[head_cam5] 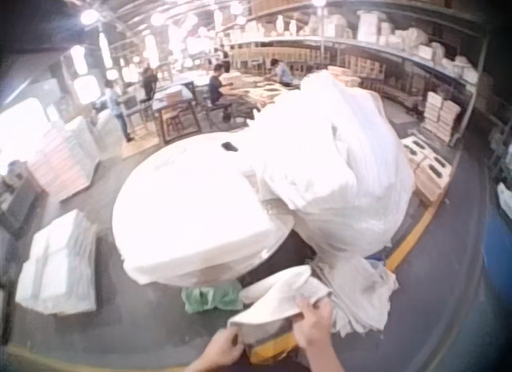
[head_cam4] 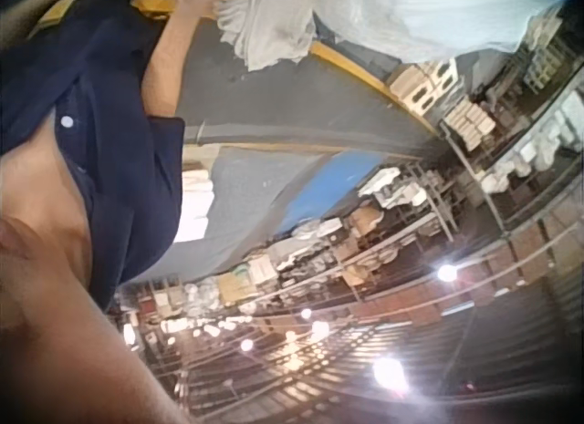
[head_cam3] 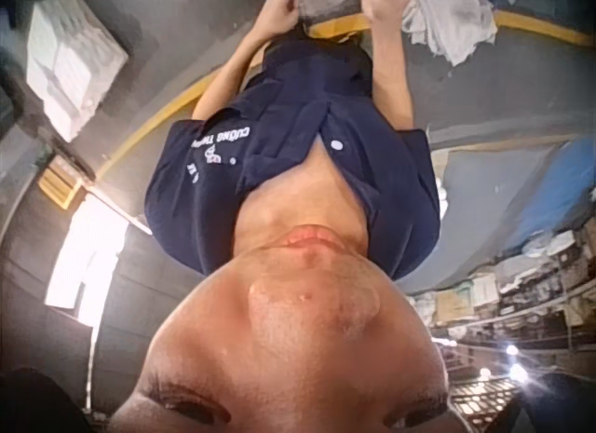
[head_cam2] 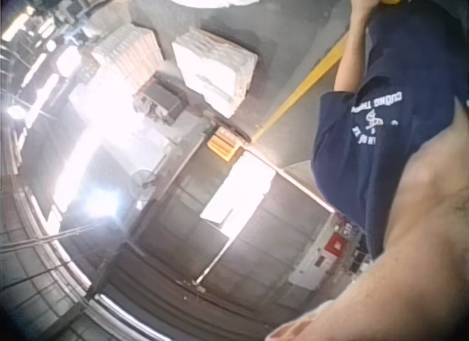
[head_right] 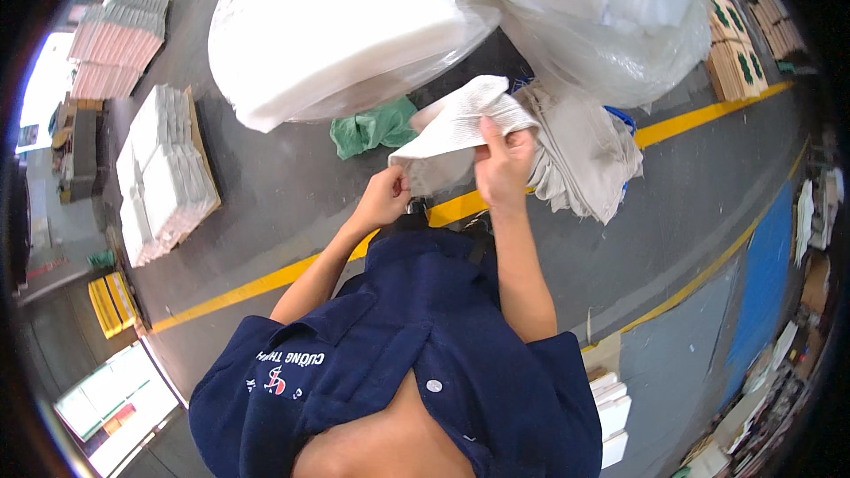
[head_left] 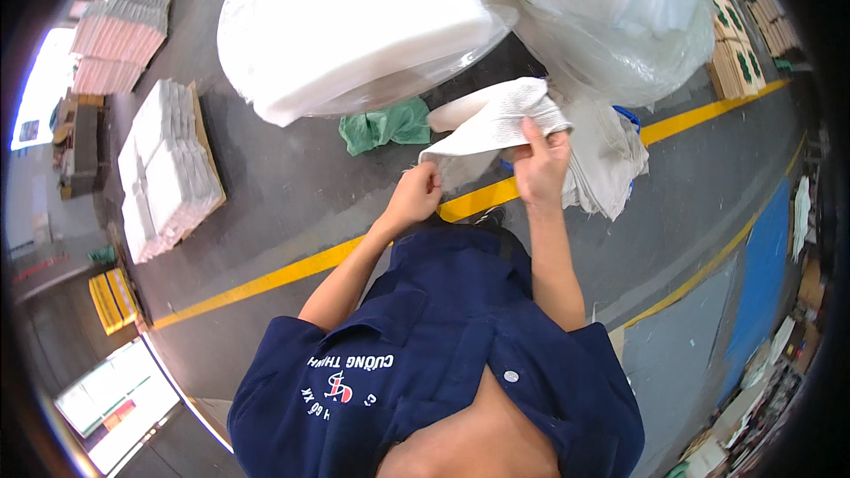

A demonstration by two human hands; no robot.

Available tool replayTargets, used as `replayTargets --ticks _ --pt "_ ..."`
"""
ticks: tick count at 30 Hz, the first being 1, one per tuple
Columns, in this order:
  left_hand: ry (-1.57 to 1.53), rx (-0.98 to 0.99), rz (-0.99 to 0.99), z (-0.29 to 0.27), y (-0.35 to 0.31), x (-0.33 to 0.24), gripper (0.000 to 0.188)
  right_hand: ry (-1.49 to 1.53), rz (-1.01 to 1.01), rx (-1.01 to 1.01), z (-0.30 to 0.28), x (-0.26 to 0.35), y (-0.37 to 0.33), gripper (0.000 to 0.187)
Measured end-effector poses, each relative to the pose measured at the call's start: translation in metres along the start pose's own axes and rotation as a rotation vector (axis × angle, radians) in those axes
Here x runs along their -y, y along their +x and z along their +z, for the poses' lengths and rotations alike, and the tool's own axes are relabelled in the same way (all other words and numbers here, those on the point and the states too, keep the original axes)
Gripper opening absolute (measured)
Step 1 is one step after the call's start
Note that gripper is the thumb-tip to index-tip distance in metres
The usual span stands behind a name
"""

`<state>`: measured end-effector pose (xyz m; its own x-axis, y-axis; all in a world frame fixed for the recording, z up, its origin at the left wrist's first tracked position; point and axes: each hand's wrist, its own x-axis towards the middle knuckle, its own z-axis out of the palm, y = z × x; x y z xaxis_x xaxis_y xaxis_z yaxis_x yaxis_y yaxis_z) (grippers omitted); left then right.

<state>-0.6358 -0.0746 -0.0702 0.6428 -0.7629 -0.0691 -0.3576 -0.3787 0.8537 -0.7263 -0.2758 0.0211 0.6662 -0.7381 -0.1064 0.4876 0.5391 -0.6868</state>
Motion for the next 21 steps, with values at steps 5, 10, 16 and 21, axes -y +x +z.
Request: replayTargets --ticks 5,10,16,21 --pt "-1.472 0.017 -1.104 0.028 0.012 0.036 0.074 -0.065 -0.076 0.116 -0.019 0.031 0.003 0.033" --pt "-1.855 0.788 -0.805 0.109 0.048 0.021 0.107 -0.089 -0.181 0.008 -0.021 0.087 -0.014 0.044" --pt "-1.93 0.584 -0.904 0.138 0.109 0.036 0.118 0.181 -0.295 0.32 -0.051 0.175 -0.052 0.077" --pt "-1.51 0.757 -1.216 0.123 0.121 0.025 0.12 0.242 -0.483 0.459 -0.086 0.189 -0.126 0.091"
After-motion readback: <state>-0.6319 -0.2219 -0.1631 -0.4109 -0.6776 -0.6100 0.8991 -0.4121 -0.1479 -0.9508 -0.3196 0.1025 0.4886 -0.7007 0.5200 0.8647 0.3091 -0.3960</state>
